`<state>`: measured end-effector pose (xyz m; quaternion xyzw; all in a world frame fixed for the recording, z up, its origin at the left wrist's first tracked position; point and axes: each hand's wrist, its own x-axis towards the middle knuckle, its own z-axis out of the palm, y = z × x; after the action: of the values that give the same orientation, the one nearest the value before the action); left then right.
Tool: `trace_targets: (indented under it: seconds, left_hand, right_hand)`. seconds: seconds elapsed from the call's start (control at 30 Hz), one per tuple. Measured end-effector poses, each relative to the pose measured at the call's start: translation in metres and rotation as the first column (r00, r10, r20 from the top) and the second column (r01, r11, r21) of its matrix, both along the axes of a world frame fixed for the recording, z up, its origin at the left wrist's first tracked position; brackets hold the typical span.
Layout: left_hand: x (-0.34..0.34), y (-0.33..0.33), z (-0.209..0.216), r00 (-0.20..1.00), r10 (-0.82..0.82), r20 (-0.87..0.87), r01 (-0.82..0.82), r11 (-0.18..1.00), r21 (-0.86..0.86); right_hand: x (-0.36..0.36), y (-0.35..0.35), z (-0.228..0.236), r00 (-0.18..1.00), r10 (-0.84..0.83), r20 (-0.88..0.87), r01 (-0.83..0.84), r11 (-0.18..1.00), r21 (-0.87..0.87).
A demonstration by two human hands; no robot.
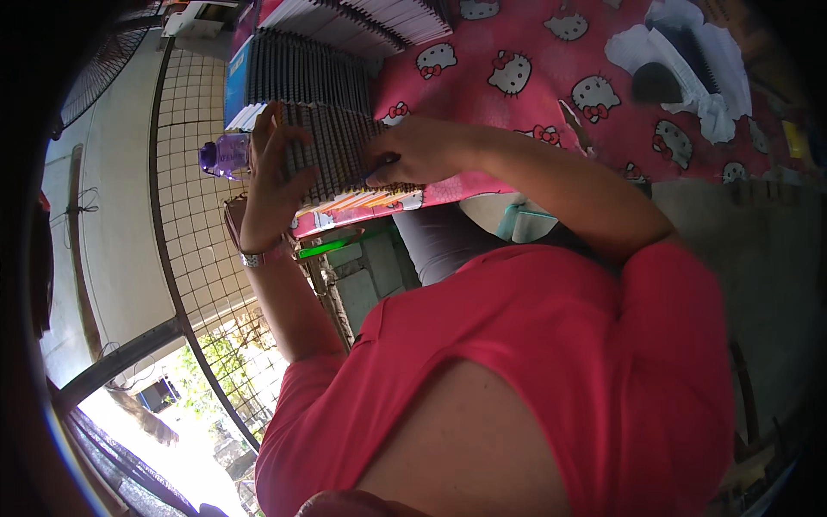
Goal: The person organizes notebooks on a table, aligning a stack of notebooks by tapping them against the surface and then placing the stack onto another pile.
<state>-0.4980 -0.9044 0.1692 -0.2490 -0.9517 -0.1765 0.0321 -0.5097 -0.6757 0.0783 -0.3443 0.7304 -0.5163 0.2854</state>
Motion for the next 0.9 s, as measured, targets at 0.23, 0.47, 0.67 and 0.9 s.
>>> trace_targets:
  seconds: [0.23, 0.47, 0.67, 0.9]
  left_hand:
    - [-0.002, 0.000, 0.000, 1.000, -0.024, 0.006, 0.024, 0.999, 0.032]
    - [-0.002, 0.001, 0.002, 1.000, -0.024, 0.008, 0.024, 0.999, 0.033]
    - [-0.001, 0.000, 0.002, 1.000, -0.009, 0.022, 0.008, 1.000, 0.028]
    - [0.000, -0.001, 0.001, 0.999, -0.012, 0.042, 0.009, 0.998, 0.055]
  right_hand:
    - [0.003, 0.002, -0.029, 0.938, -0.155, -0.309, 0.082, 0.968, -0.236]
    - [-0.006, 0.000, -0.038, 0.964, -0.126, -0.236, 0.085, 0.981, -0.176]
    - [-0.006, 0.001, -0.026, 0.960, 0.088, 0.264, -0.069, 0.994, -0.079]
    - [0.003, 0.001, -0.050, 0.981, -0.130, -0.141, 0.087, 0.958, -0.273]
